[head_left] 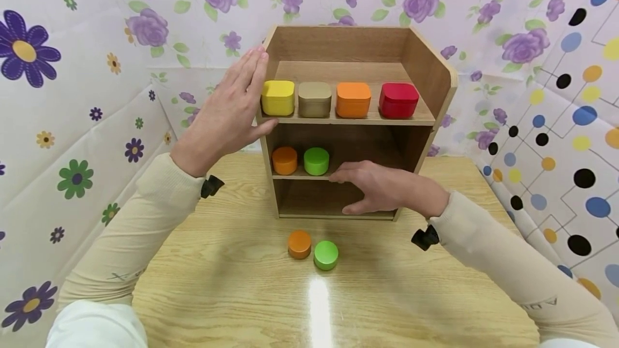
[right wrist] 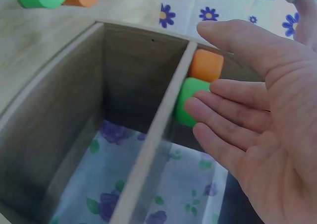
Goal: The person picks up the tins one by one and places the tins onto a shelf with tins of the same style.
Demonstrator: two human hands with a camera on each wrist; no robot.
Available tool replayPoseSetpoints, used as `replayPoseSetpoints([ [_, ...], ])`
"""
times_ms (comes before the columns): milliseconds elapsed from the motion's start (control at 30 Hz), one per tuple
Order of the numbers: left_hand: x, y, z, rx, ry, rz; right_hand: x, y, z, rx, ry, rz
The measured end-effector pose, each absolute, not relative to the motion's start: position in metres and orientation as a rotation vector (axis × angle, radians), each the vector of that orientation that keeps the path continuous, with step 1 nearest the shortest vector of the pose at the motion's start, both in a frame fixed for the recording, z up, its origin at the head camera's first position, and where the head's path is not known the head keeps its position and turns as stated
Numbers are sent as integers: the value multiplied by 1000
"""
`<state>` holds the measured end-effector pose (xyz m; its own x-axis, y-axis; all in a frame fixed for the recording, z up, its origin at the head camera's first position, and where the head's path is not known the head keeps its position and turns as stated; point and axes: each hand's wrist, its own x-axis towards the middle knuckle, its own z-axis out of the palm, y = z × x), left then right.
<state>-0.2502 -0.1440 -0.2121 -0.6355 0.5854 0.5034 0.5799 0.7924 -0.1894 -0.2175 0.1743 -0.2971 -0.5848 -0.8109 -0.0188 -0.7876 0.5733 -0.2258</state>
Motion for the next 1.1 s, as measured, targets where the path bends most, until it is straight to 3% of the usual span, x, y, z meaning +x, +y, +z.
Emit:
replayPoseSetpoints([
  [1100,-249,-143,-213,-877,-2401,-13,-205,159,-405,-1336,2490,-296],
])
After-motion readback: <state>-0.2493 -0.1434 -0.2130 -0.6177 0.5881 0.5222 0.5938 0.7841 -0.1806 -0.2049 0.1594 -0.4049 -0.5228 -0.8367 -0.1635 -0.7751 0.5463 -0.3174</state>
